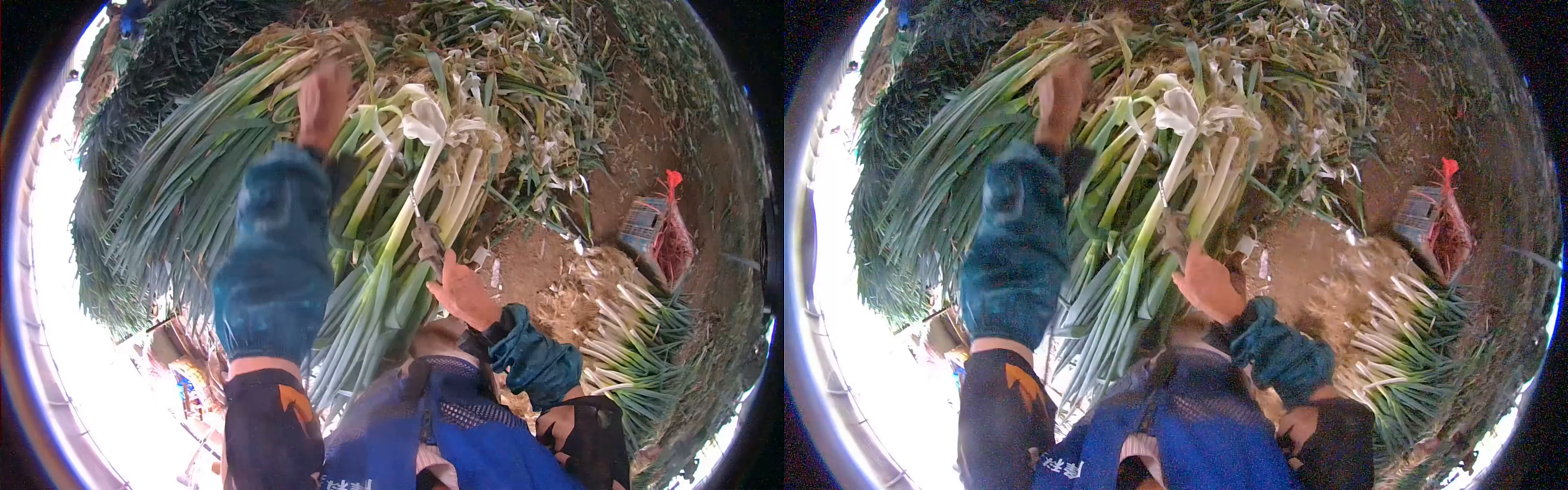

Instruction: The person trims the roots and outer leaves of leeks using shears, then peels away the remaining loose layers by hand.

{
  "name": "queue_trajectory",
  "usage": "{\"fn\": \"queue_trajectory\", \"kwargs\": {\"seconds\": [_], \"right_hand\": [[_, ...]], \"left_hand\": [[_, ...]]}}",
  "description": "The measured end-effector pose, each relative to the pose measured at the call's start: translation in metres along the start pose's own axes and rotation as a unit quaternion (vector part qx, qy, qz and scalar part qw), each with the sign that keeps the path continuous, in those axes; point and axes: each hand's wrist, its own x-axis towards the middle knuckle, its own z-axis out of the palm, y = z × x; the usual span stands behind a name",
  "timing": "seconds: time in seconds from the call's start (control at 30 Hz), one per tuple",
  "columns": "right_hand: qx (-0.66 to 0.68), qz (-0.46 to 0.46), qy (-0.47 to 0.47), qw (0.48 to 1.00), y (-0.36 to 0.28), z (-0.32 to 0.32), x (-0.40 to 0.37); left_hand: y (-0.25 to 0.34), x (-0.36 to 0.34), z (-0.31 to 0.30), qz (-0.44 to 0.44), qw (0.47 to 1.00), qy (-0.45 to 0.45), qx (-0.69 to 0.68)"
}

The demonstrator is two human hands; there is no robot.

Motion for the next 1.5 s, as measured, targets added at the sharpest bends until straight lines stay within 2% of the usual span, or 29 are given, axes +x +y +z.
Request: {"fn": "queue_trajectory", "kwargs": {"seconds": [0.03, 0.07, 0.1, 0.17, 0.2, 0.23, 0.3, 0.4, 0.47, 0.5, 0.57, 0.6, 0.7, 0.73, 0.83, 0.97, 1.0, 1.07, 1.17, 1.3, 1.37, 1.4, 1.43, 1.5], "right_hand": [[0.0, 0.004, 0.013, 1.0, -0.001, -0.006, 0.001], [-0.024, -0.024, 0.02, 0.999, -0.002, -0.009, -0.004], [-0.007, -0.001, 0.0, 1.0, -0.004, -0.01, -0.007], [0.023, 0.044, -0.041, 0.998, -0.01, -0.01, -0.009], [0.031, 0.067, -0.07, 0.995, -0.014, -0.011, -0.008], [0.024, 0.015, -0.041, 0.999, -0.007, 0.001, -0.007], [0.01, -0.094, 0.017, 0.995, 0.013, 0.03, -0.002], [0.02, -0.006, -0.063, 0.998, 0.006, 0.023, 0.026], [-0.026, -0.111, 0.009, 0.993, -0.003, 0.011, 0.025], [-0.047, -0.161, 0.041, 0.985, -0.007, 0.008, 0.022], [-0.016, -0.111, 0.02, 0.993, -0.009, 0.009, 0.014], [-0.002, -0.085, 0.01, 0.996, -0.009, 0.009, 0.011], [-0.002, 0.096, -0.042, 0.995, 0.0, -0.002, 0.03], [-0.02, 0.069, 0.017, 0.997, 0.003, -0.001, 0.029], [0.007, 0.078, -0.039, 0.996, -0.017, -0.017, 0.01], [-0.036, 0.097, -0.068, 0.992, -0.022, 0.002, -0.01], [-0.032, 0.116, -0.07, 0.99, -0.019, 0.003, -0.003], [-0.026, 0.152, -0.074, 0.985, -0.006, 0.002, 0.025], [-0.009, 0.127, -0.053, 0.99, 0.016, 0.005, 0.045], [-0.011, 0.158, -0.076, 0.985, -0.015, -0.009, 0.016], [-0.018, 0.146, -0.09, 0.985, -0.021, -0.002, -0.003], [-0.021, 0.15, -0.108, 0.982, -0.024, -0.004, -0.001], [-0.03, 0.142, -0.087, 0.986, -0.02, -0.002, 0.005], [-0.045, 0.122, -0.046, 0.99, -0.001, 0.008, 0.028]], "left_hand": [[-0.034, -0.03, 0.03, 0.179, 0.976, -0.057, 0.11], [-0.049, -0.077, 0.05, 0.05, 0.981, -0.177, -0.068], [-0.065, -0.122, 0.071, -0.111, 0.939, -0.241, -0.22], [-0.066, -0.203, 0.083, -0.108, 0.956, -0.269, -0.054], [-0.065, -0.23, 0.091, -0.083, 0.97, -0.229, -0.007], [-0.062, -0.243, 0.095, -0.059, 0.98, -0.187, 0.04], [-0.045, -0.244, 0.107, -0.143, 0.961, -0.234, 0.045], [-0.024, -0.236, 0.107, -0.239, 0.924, -0.297, 0.028], [-0.022, -0.231, 0.097, -0.27, 0.909, -0.318, 0.004], [-0.025, -0.235, 0.089, -0.237, 0.912, -0.334, -0.014], [-0.03, -0.239, 0.075, -0.169, 0.916, -0.36, -0.049], [-0.028, -0.244, 0.069, -0.199, 0.919, -0.327, -0.091], [-0.014, -0.249, 0.046, -0.271, 0.887, -0.326, -0.185], [-0.015, -0.26, 0.054, -0.244, 0.891, -0.311, -0.221], [0.015, -0.271, 0.036, -0.326, 0.851, -0.301, -0.282], [0.027, -0.292, 0.03, -0.346, 0.827, -0.317, -0.311], [0.024, -0.299, 0.03, -0.289, 0.858, -0.294, -0.309], [0.029, -0.304, 0.03, -0.327, 0.835, -0.325, -0.3], [0.046, -0.29, 0.014, -0.369, 0.797, -0.353, -0.323], [0.04, -0.29, 0.009, -0.375, 0.743, -0.375, -0.409], [0.045, -0.285, -0.004, -0.315, 0.777, -0.365, -0.405], [0.046, -0.284, -0.006, -0.319, 0.774, -0.364, -0.409], [0.047, -0.284, -0.008, -0.322, 0.77, -0.363, -0.413], [0.048, -0.286, -0.004, -0.395, 0.724, -0.365, -0.432]]}}
